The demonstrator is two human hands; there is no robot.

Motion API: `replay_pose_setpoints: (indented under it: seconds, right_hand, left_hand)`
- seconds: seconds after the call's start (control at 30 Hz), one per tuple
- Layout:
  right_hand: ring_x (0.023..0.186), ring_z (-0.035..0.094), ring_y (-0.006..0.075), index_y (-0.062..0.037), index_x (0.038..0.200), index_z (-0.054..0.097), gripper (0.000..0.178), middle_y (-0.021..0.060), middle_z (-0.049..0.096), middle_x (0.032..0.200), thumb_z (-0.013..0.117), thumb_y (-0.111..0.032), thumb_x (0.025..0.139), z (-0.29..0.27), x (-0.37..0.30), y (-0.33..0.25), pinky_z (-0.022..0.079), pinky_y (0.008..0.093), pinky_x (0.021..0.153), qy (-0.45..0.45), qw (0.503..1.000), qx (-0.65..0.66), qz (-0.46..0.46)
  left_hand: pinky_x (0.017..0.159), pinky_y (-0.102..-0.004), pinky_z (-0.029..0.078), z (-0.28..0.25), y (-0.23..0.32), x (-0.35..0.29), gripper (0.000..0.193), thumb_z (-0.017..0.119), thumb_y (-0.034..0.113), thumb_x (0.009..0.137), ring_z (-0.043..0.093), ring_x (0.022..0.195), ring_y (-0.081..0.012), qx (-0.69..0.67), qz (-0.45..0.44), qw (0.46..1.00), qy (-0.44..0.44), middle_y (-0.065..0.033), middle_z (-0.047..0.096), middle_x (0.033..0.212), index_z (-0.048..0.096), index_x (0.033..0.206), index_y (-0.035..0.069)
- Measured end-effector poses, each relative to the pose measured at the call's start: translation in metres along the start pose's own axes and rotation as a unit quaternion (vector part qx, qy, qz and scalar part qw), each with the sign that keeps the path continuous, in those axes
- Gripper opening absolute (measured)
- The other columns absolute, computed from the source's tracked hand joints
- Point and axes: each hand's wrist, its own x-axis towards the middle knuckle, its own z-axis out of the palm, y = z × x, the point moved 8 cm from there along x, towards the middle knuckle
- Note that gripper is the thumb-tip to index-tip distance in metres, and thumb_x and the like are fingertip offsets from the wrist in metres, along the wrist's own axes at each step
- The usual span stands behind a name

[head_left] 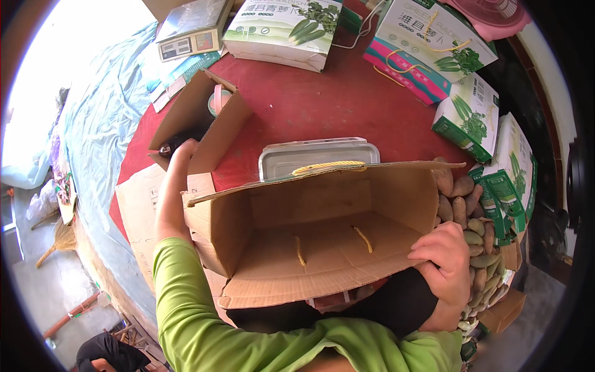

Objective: The recorder is sorting green radishes from a pile on the floor into cardboard boxes and weighing them on a digital scale.

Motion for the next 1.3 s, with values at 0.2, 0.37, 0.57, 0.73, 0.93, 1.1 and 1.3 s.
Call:
replay_pose_setpoints:
  seconds: [0.2, 0.37, 0.57, 0.73, 0.93, 1.1, 1.3]
  right_hand:
    - [0.075, 0.054, 0.0218, -0.0098, 0.072, 0.067, 0.019, -0.0002, 0.064, 0.078, 0.074, -0.006, 0.055, -0.002, -0.004, 0.001, 0.039, 0.0351, 0.072, 0.007, 1.0, 0.016, -0.003]
    - [0.075, 0.054, 0.0218, -0.0098, 0.072, 0.067, 0.018, -0.0002, 0.064, 0.078, 0.074, -0.007, 0.056, -0.005, -0.003, 0.002, 0.039, 0.0346, 0.073, 0.013, 1.0, 0.007, 0.013]
    - [0.076, 0.054, 0.0226, -0.0098, 0.073, 0.067, 0.018, -0.0005, 0.064, 0.079, 0.074, -0.007, 0.057, -0.002, -0.003, 0.004, 0.039, 0.0363, 0.074, -0.005, 1.0, 0.027, 0.001]
    - [0.077, 0.055, 0.023, -0.01, 0.074, 0.067, 0.018, -0.0006, 0.063, 0.08, 0.074, -0.007, 0.058, -0.001, -0.005, 0.007, 0.039, 0.0371, 0.075, -0.011, 0.999, 0.029, 0.01]
    - [0.077, 0.055, 0.0233, -0.0096, 0.074, 0.067, 0.018, -0.0002, 0.063, 0.08, 0.074, -0.007, 0.057, 0.0, -0.006, 0.006, 0.04, 0.0372, 0.075, -0.014, 0.999, 0.037, 0.001]
    - [0.077, 0.055, 0.0231, -0.0089, 0.073, 0.067, 0.019, 0.0, 0.064, 0.079, 0.074, -0.007, 0.056, 0.0, -0.005, 0.005, 0.039, 0.0372, 0.075, -0.012, 0.999, 0.041, 0.009]
    - [0.076, 0.055, 0.0233, -0.0083, 0.072, 0.066, 0.019, 0.0007, 0.063, 0.078, 0.073, -0.006, 0.055, 0.001, -0.002, 0.003, 0.039, 0.0374, 0.074, 0.004, 0.999, 0.036, 0.007]
  left_hand:
    - [0.075, -0.0375, 0.051, -0.03, 0.016, -0.01, 0.032, 0.055, 0.025, 0.085, 0.066, 0.089, -0.0282, -0.023, -0.039, 0.999, -0.001, -0.0161, 0.067, 0.098, 0.066, 0.109, 0.007]
    - [0.074, -0.0373, 0.051, -0.01, 0.051, -0.043, 0.031, 0.055, 0.024, 0.086, 0.066, 0.088, -0.0263, -0.044, -0.037, 0.998, 0.0, -0.0149, 0.068, 0.096, 0.066, 0.109, 0.007]
    - [0.073, -0.0372, 0.052, -0.052, 0.008, -0.035, 0.029, 0.054, 0.023, 0.088, 0.066, 0.087, -0.024, -0.068, -0.073, 0.995, -0.011, -0.0135, 0.068, 0.094, 0.066, 0.109, 0.006]
    - [0.072, -0.037, 0.052, -0.059, 0.041, -0.045, 0.028, 0.053, 0.022, 0.089, 0.065, 0.087, -0.022, -0.094, -0.103, 0.99, -0.016, -0.0124, 0.068, 0.092, 0.066, 0.108, 0.006]
    - [0.071, -0.0368, 0.052, -0.09, 0.057, -0.054, 0.027, 0.052, 0.021, 0.09, 0.065, 0.086, -0.0197, -0.125, -0.155, 0.98, -0.022, -0.011, 0.069, 0.09, 0.066, 0.108, 0.006]
    - [0.07, -0.0367, 0.053, -0.106, 0.053, -0.066, 0.027, 0.051, 0.02, 0.091, 0.065, 0.085, -0.0177, -0.154, -0.198, 0.968, -0.027, -0.0098, 0.069, 0.088, 0.067, 0.108, 0.006]
    - [0.081, -0.0343, 0.05, -0.061, 0.04, -0.074, 0.037, 0.059, 0.013, 0.088, 0.062, 0.094, -0.0166, -0.665, -0.218, 0.709, -0.086, -0.0063, 0.065, 0.109, 0.058, 0.125, 0.013]
